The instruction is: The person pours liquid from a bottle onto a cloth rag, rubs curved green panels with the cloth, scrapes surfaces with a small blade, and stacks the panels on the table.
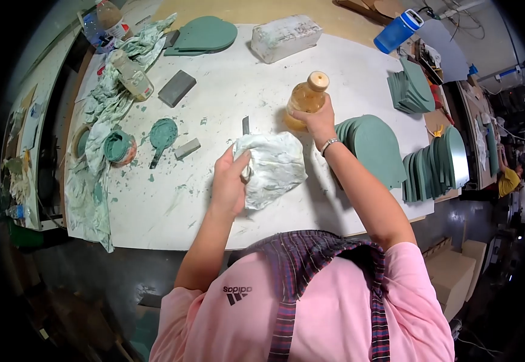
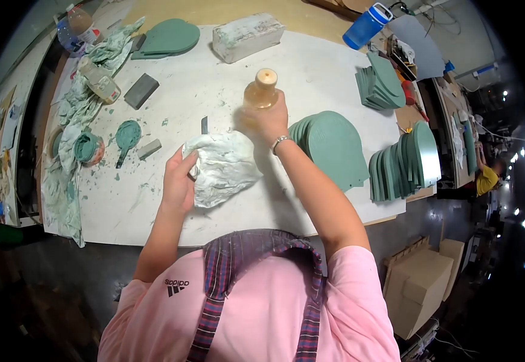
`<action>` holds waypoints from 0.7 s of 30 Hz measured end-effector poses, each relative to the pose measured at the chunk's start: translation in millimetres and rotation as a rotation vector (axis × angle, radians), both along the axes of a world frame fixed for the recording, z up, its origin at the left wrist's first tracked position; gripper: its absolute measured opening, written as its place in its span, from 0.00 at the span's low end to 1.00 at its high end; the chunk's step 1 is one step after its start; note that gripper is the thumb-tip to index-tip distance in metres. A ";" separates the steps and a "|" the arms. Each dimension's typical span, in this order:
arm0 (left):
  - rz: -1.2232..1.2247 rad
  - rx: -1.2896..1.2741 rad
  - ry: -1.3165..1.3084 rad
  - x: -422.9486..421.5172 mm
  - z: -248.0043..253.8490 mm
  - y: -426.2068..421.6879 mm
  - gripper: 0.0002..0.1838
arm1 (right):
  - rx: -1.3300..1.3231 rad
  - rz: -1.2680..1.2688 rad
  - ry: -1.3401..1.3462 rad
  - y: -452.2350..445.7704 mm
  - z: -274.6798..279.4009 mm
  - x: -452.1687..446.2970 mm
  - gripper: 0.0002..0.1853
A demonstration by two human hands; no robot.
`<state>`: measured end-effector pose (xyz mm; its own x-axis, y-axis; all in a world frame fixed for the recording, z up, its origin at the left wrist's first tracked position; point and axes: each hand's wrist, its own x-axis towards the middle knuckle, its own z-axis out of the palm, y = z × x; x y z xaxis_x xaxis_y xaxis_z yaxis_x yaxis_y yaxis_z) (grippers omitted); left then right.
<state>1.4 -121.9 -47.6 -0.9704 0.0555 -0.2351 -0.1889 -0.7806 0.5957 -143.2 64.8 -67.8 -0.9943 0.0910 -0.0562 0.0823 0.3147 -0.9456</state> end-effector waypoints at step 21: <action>0.146 0.080 -0.074 -27.5 -10.9 -15.3 0.20 | 1.049 0.568 0.695 -15.6 53.9 23.7 0.22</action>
